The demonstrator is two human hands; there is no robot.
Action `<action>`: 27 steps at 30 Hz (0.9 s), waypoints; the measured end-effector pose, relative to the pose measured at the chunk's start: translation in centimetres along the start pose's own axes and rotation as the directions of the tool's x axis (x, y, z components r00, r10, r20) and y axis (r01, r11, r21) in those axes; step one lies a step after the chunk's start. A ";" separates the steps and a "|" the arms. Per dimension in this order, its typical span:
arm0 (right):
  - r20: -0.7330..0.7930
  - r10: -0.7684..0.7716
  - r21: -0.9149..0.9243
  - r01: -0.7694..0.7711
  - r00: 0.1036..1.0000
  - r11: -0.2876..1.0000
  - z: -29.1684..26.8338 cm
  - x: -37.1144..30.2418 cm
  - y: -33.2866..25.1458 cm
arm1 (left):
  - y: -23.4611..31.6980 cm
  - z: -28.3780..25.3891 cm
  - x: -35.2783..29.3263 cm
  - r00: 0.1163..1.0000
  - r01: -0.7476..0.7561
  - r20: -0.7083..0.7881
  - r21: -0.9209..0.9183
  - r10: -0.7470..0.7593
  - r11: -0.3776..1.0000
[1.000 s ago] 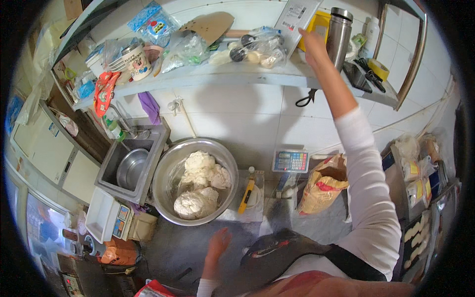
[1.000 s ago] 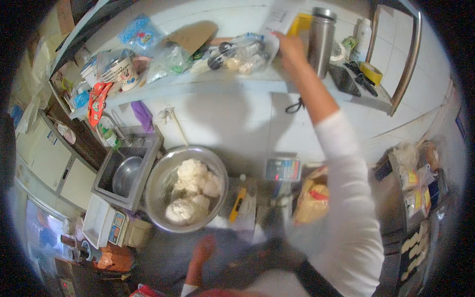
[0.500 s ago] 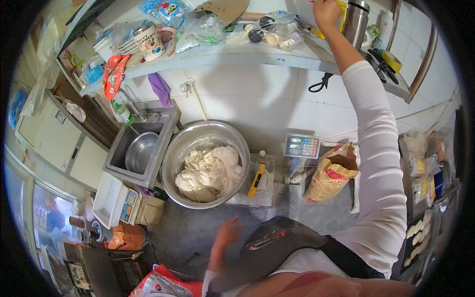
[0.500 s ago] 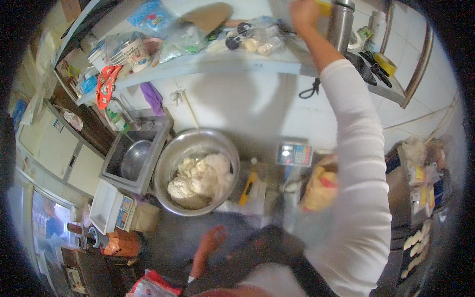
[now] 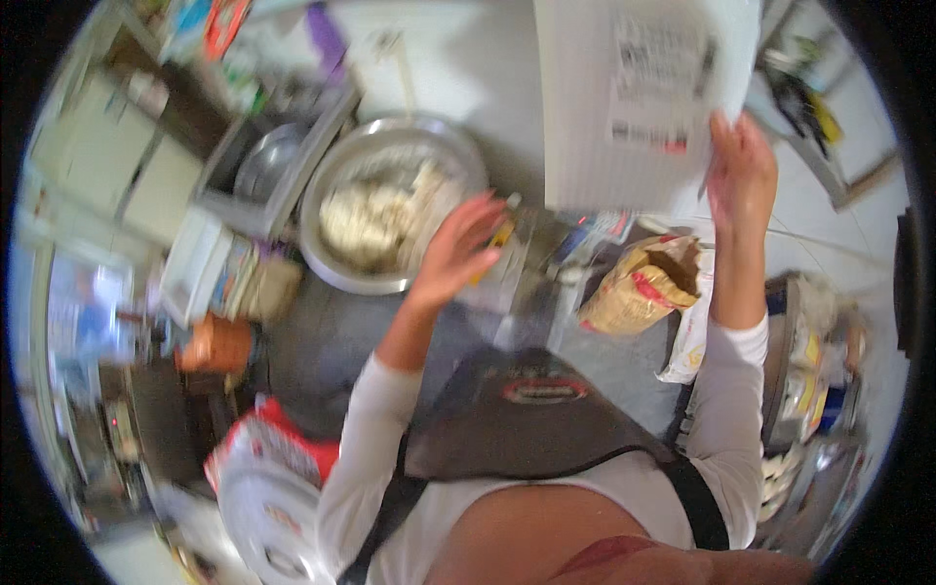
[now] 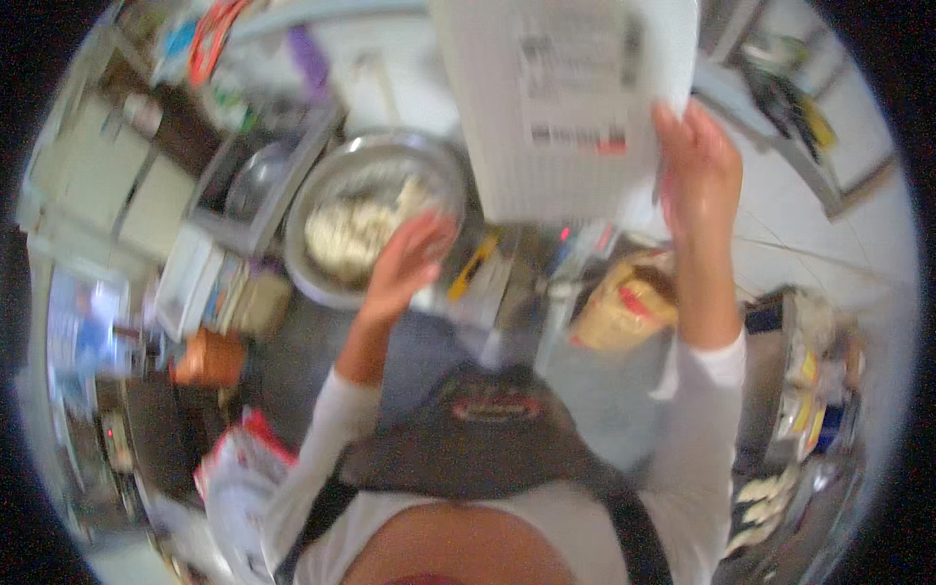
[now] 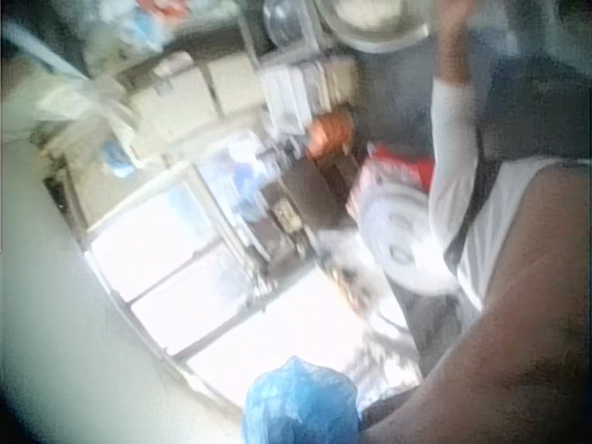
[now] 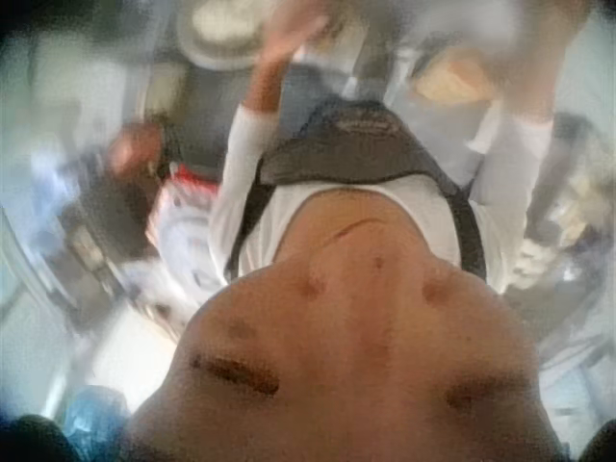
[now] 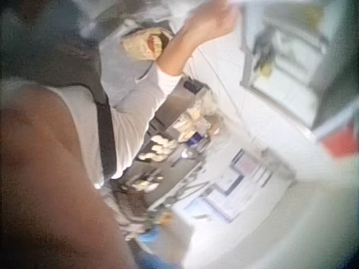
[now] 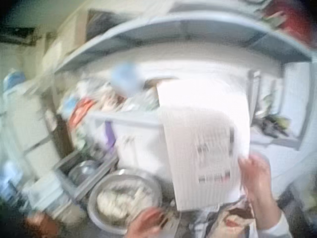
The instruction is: The person flattens dough balls, dips them in a liquid, and places them on a griddle. They then wash two red-handled scrapers in a sink, dry them, and return to a dough mixer to scrape dough from the bowl sides.
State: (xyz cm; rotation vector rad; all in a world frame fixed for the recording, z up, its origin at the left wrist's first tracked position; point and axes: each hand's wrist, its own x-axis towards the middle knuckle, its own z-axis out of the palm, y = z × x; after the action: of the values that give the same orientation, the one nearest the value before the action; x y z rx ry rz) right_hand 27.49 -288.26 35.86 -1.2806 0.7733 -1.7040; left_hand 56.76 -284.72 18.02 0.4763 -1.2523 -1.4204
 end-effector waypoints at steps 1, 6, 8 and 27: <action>-0.028 0.110 -0.044 -0.111 0.994 0.993 0.2 -2.7 2.6 | 0.3 -0.1 0.1 0.995 0.096 0.044 -0.104 -0.092 0.990; 0.048 0.316 -0.053 -0.313 0.948 0.948 0.5 -13.9 14.4 | -0.8 -0.2 -5.3 0.920 0.385 0.052 0.075 -0.389 0.920; 0.129 0.320 -0.346 -0.260 0.939 0.902 0.6 -15.8 16.8 | -2.1 0.0 -8.1 0.896 0.443 0.000 -0.069 -0.444 0.894; 0.980 -0.038 -0.118 0.718 0.197 0.686 12.7 -10.2 6.6 | -4.6 -0.6 -17.3 0.910 0.006 -0.377 0.433 0.175 0.901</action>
State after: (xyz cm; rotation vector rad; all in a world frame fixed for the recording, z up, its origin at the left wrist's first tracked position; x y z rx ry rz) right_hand 42.59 -281.98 29.45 -2.7715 0.1238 -0.6116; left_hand 60.18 -270.41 7.76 0.9544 -1.2151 -0.8982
